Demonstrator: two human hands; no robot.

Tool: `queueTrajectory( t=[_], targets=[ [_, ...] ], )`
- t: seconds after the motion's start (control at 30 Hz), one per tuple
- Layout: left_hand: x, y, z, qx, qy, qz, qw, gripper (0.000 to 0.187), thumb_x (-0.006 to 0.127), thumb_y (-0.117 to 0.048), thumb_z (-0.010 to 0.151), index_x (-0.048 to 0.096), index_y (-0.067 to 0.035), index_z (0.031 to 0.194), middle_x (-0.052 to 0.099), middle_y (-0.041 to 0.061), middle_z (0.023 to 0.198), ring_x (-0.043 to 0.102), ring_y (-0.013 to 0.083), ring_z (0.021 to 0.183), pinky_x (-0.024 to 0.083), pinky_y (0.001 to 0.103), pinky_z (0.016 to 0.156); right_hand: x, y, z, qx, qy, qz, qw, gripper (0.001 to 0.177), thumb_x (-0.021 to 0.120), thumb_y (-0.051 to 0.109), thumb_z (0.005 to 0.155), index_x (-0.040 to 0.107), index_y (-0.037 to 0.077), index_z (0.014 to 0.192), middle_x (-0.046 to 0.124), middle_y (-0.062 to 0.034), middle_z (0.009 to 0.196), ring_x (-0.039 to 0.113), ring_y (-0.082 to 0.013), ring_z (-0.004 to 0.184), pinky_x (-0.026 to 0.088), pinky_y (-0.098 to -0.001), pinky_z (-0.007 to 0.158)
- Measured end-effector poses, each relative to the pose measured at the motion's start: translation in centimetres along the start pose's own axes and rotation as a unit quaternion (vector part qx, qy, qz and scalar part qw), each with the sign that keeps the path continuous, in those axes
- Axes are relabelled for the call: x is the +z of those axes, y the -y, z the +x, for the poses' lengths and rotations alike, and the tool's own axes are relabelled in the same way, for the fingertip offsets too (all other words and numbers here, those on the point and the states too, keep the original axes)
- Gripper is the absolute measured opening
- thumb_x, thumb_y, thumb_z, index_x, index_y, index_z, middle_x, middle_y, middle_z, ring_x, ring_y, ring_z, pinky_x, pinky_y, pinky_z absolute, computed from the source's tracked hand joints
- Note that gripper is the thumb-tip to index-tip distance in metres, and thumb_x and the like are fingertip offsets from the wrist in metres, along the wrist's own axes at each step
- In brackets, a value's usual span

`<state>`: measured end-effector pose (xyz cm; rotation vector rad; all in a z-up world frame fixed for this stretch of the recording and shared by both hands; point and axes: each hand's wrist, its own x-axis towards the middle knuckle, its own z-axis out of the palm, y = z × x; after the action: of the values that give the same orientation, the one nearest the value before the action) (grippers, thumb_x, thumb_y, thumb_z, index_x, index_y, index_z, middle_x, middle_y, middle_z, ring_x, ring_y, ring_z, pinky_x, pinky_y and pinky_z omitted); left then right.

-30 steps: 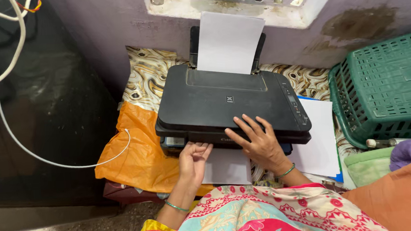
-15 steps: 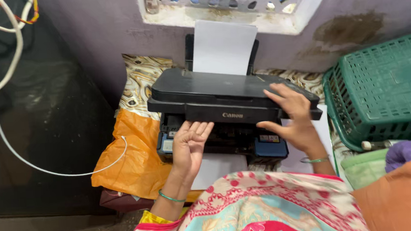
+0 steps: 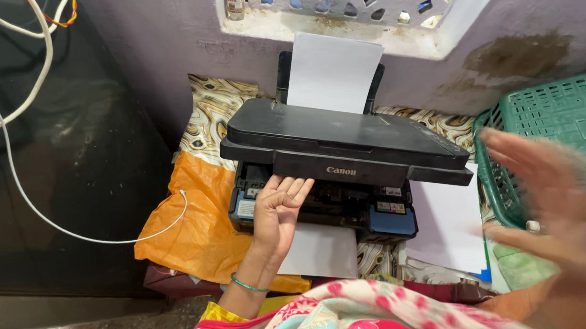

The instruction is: The person opens the printer's scanner lid and places a sheet on the glass, then loads paper into the paper tray. They open the ink cartridge access cover, handle the ink cartridges inside, close the cover, and finally remove a printed sheet from the output tray.

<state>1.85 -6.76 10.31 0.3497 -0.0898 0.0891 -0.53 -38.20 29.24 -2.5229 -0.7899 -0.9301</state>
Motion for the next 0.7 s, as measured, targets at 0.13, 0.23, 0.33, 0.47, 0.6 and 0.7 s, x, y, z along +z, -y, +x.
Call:
queueTrajectory(
  t=[0.13, 0.23, 0.33, 0.47, 0.6, 0.7],
  targets=[
    [0.0, 0.1, -0.2, -0.018, -0.046, 0.031, 0.998, 0.033, 0.044, 0.016, 0.059, 0.04, -0.002, 0.087, 0.04, 0.007, 0.086, 0.056, 0.0191, 0.093, 0.029, 0.049, 0.121, 13.9, 3.5, 0.5, -0.079, 0.123, 0.004, 0.989, 0.095, 0.088, 0.033, 0.07, 0.044, 0.016, 0.153, 0.04, -0.0148, 0.159, 0.026, -0.0331, 0.152, 0.016, -0.0558, 0.123],
    [-0.8, 0.3, -0.3, -0.014, -0.05, 0.017, 0.998, 0.032, 0.046, 0.017, 0.061, 0.034, -0.005, 0.082, 0.038, 0.008, 0.086, 0.057, 0.0227, 0.096, 0.031, 0.052, 0.12, 18.1, 3.0, 0.9, -0.1, 0.101, -0.094, 0.985, 0.095, 0.092, 0.034, 0.063, 0.051, 0.029, 0.149, 0.046, -0.009, 0.156, 0.036, -0.0298, 0.147, 0.025, -0.0545, 0.117],
    [-2.7, 0.5, -0.3, 0.006, 0.086, -0.041, 0.995, 0.04, 0.048, 0.023, 0.071, 0.041, -0.002, 0.103, 0.046, 0.01, 0.103, 0.057, 0.0278, 0.112, 0.03, 0.053, 0.129, 19.5, 2.2, 1.0, -0.129, 0.072, -0.128, 0.981, 0.097, 0.093, 0.036, 0.057, 0.055, 0.036, 0.147, 0.051, -0.0069, 0.154, 0.046, -0.0278, 0.14, 0.034, -0.051, 0.114],
    [-6.7, -1.0, 2.2, -0.049, -0.023, 0.271, 0.961, 0.063, 0.044, 0.013, 0.064, 0.059, 0.008, 0.125, 0.07, 0.021, 0.125, 0.071, 0.0251, 0.115, 0.052, 0.04, 0.105, 19.6, 0.8, 1.2, -0.154, 0.073, -0.139, 0.975, 0.096, 0.093, 0.036, 0.056, 0.058, 0.035, 0.146, 0.056, -0.0074, 0.151, 0.054, -0.0266, 0.134, 0.041, -0.0461, 0.109],
    [-10.7, -5.1, 4.9, 0.125, -0.193, 0.684, 0.692, 0.032, 0.051, 0.006, 0.091, 0.069, 0.002, 0.117, 0.076, 0.023, 0.103, 0.073, 0.0383, 0.099, 0.055, 0.041, 0.085, 19.8, 0.8, 1.3, -0.151, 0.077, -0.13, 0.977, 0.096, 0.093, 0.038, 0.055, 0.059, 0.037, 0.145, 0.056, -0.0053, 0.151, 0.055, -0.024, 0.131, 0.041, -0.0438, 0.106],
    [-12.6, -7.4, 6.9, 0.209, -0.09, 0.719, 0.657, 0.035, 0.06, 0.004, 0.088, 0.064, 0.0, 0.123, 0.071, 0.027, 0.109, 0.065, 0.0473, 0.106, 0.052, 0.045, 0.085, 19.7, 0.9, 1.2, -0.147, 0.083, -0.131, 0.977, 0.096, 0.093, 0.038, 0.055, 0.059, 0.039, 0.144, 0.056, -0.0047, 0.151, 0.056, -0.0225, 0.13, 0.042, -0.0431, 0.105]
  ],
)
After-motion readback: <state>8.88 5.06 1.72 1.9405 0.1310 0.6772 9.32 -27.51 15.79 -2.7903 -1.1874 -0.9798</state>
